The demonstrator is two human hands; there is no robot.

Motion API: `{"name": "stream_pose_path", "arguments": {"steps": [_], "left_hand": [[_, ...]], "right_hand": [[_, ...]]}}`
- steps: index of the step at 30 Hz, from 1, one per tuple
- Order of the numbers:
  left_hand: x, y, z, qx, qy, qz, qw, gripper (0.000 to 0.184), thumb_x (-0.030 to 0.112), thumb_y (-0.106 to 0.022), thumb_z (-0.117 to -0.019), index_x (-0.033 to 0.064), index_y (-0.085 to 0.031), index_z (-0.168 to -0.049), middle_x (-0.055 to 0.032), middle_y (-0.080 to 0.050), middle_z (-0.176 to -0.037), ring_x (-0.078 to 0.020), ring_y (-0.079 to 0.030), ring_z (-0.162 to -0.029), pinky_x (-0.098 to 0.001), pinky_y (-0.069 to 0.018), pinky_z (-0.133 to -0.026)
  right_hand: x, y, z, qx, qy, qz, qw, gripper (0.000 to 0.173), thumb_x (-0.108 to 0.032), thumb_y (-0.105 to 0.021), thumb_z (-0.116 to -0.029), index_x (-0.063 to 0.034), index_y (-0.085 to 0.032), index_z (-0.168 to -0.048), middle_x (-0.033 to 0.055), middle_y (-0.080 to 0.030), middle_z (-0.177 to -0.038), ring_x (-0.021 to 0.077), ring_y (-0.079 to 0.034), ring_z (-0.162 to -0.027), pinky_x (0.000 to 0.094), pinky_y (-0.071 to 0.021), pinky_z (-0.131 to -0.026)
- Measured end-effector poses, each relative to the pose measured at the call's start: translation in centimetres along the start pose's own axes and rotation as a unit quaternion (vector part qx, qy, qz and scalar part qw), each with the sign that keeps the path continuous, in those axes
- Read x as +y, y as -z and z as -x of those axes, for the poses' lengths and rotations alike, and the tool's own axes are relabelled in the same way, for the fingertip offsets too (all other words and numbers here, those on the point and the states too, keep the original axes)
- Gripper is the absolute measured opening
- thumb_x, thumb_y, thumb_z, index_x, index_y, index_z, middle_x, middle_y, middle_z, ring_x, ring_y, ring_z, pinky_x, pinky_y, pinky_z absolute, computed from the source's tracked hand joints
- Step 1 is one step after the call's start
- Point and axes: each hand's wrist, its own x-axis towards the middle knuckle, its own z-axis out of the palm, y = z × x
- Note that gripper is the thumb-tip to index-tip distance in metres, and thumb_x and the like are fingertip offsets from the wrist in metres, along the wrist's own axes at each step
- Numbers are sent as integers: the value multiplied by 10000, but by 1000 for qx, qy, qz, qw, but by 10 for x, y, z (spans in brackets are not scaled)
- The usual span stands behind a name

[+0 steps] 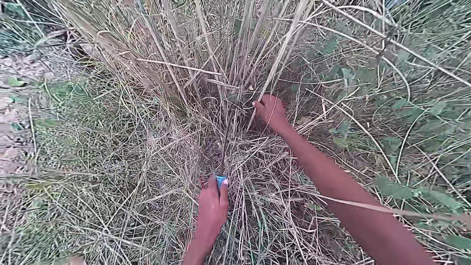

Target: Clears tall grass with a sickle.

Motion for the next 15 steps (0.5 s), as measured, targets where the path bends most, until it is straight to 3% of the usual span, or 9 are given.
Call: {"name": "stream_pose_path", "arguments": {"steps": [2, 3, 5, 7, 8, 10, 11, 13, 15], "left_hand": [[7, -14, -27, -95, 62, -12, 993, 430, 280, -409, -1104, -73, -618, -1232, -229, -675, -944, -362, -679, -902, -547, -526, -848], [7, -24, -46, -141, 106, 8, 984, 434, 268, -389, -1122, -79, -617, -1249, -258, -663, -1063, -358, -652, -999, -530, -494, -925], [-3, -40, -81, -210, 177, 50, 960, 487, 307, -350, -1135, -94, -598, -1256, -268, -625, -1159, -331, -621, -1035, -503, -483, -953], [-9, -41, -104, -243, 215, 94, 941, 504, 345, -344, -1135, -84, -595, -1223, -205, -620, -1040, -254, -613, -867, -432, -519, -830], [-10, -40, -111, -251, 231, 113, 933, 498, 368, -327, -1136, -56, -581, -1199, -132, -583, -915, -189, -581, -717, -362, -526, -699], [-15, -37, -117, -263, 265, 158, 914, 473, 394, -301, -1135, -7, -541, -1215, -65, -534, -809, -134, -528, -579, -298, -503, -562], [-19, -35, -115, -266, 269, 169, 910, 465, 399, -299, -1134, 9, -526, -1248, -55, -534, -809, -123, -527, -572, -287, -504, -551], [-23, -29, -90, -272, 270, 193, 903, 482, 372, -285, -1140, -12, -527, -1301, -90, -552, -893, -155, -533, -681, -335, -500, -667], [-21, -29, -29, -214, 305, 279, 885, 449, 342, -239, -1146, 30, -545, -1043, -12, -525, -659, -80, -523, -499, -233, -496, -491]], "right_hand": [[-1, 0, -1, 2, 16, -16, 1000, 386, -275, -546, -1064, 88, -643, -1158, 298, -670, -1114, 444, -650, -1091, 619, -479, -941], [-2, 0, 2, 5, 18, -15, 1000, 385, -265, -546, -1064, 94, -645, -1162, 305, -669, -1129, 451, -647, -1104, 622, -477, -950], [-3, 2, 9, 2, 9, 6, 1000, 394, -264, -535, -1073, 99, -636, -1187, 312, -655, -1187, 461, -631, -1159, 624, -472, -974], [-4, 6, 9, 0, 2, 11, 1000, 394, -284, -549, -1070, 91, -637, -1157, 303, -660, -1148, 454, -641, -1121, 619, -483, -937], [-4, 8, 7, -2, -5, 9, 1000, 395, -295, -552, -1068, 82, -643, -1147, 296, -664, -1130, 447, -645, -1103, 616, -485, -924], [-2, 6, 2, -4, -13, 10, 1000, 393, -305, -545, -1070, 67, -650, -1145, 280, -669, -1122, 431, -650, -1094, 607, -488, -916], [-3, 5, -1, -7, -13, 14, 1000, 394, -304, -536, -1073, 62, -651, -1161, 281, -670, -1137, 432, -650, -1107, 611, -490, -925], [-11, 4, -6, -12, -22, 18, 1000, 383, -289, -539, -1071, 67, -650, -1158, 290, -663, -1161, 444, -638, -1135, 627, -477, -929], [-16, 6, -9, -55, -25, 11, 998, 380, -282, -558, -1063, 67, -647, -1183, 293, -651, -1201, 447, -617, -1176, 636, -458, -953]]}}
